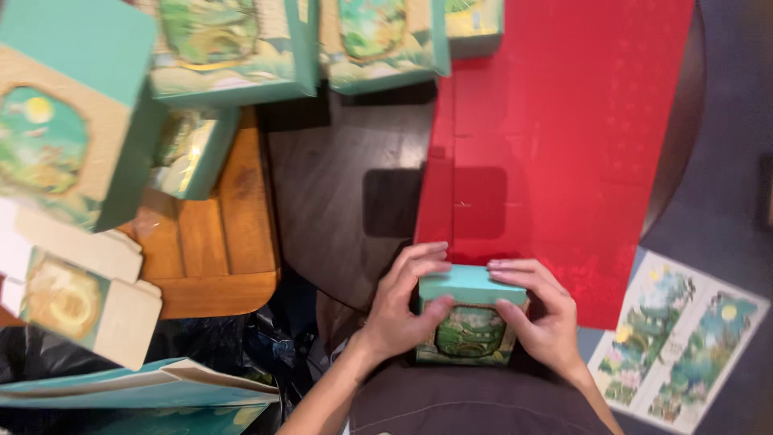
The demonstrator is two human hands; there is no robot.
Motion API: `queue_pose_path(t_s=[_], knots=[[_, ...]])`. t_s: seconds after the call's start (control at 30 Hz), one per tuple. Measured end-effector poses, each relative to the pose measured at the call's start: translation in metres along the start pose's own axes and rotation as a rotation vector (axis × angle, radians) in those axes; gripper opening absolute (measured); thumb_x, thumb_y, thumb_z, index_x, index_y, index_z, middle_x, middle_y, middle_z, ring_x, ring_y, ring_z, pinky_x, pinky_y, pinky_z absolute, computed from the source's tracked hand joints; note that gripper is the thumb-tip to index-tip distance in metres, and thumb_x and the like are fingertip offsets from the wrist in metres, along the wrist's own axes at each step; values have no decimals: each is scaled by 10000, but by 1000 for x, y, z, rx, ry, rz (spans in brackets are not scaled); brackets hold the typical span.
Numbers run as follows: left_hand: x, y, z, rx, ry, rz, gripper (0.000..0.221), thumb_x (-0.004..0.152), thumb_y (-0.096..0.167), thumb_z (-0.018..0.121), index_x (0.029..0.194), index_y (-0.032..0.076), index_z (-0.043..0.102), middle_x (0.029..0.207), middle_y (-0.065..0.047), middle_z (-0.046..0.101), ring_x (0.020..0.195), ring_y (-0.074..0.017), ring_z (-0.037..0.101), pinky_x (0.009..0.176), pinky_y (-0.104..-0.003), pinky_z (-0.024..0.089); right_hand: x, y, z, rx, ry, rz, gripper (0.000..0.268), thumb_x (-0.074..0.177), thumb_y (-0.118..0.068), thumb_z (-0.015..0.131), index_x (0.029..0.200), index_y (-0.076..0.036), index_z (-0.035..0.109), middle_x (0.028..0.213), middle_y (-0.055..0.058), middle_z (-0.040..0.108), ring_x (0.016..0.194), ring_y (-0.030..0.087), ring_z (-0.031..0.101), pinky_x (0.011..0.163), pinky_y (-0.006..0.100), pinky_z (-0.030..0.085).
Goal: The person assembles green decorative boxes by folding the cardboard flaps and inserting white inner dividers, then arranges the completed boxes on a wooden table.
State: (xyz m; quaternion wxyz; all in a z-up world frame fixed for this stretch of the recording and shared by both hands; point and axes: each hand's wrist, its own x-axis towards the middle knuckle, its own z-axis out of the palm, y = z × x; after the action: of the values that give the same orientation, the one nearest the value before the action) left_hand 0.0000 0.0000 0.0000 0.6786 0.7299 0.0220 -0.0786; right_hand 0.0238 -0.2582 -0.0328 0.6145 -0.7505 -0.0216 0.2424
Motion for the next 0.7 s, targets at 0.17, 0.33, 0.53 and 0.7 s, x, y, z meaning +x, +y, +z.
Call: queue_pose_path(t_s=[0.17, 0.33, 0.53, 0.7], knots=[[-9, 10, -4, -10, 20, -49, 728, 936, 277, 780, 1536, 85, 415, 1443, -160, 600, 1357, -322, 603, 1130, -451, 473, 11, -17, 4, 340, -52, -210, 698, 987, -349, 667, 1531, 31, 448, 1495, 241, 549, 1410, 357, 532, 1189, 468, 421], [-36, 28, -62, -82, 390, 123, 688, 892, 141, 783, 1491, 55, 456, 1467, -160, 518, 1355, -280, 540, 1109, -424, 514, 44, -46, 9, 336, 7, -310, 584, 1064, -241, 574, 1555, 35, 419, 1491, 234, 549, 1381, 341, 559, 1170, 464, 452], [-79, 37, -272, -114, 1235, 579, 852, 1140, 380, 601, 1696, 81, 28, 1611, -144, 328, 1342, -248, 445, 1124, -374, 419, 87, -98, 16, 154, 15, -287, 471, 1032, -59, 514, 1487, 47, 451, 1374, 225, 588, 1267, 321, 607, 1103, 476, 496], [-25, 28, -472, -116, 1342, 571, 866, 1117, 451, 631, 1668, 12, 126, 1700, -197, 384, 1539, -289, 487, 1272, -406, 440, 113, -123, 56, 424, -332, -89, 458, 1008, -42, 489, 1460, 34, 488, 1289, 221, 649, 1143, 314, 670, 1018, 443, 521]])
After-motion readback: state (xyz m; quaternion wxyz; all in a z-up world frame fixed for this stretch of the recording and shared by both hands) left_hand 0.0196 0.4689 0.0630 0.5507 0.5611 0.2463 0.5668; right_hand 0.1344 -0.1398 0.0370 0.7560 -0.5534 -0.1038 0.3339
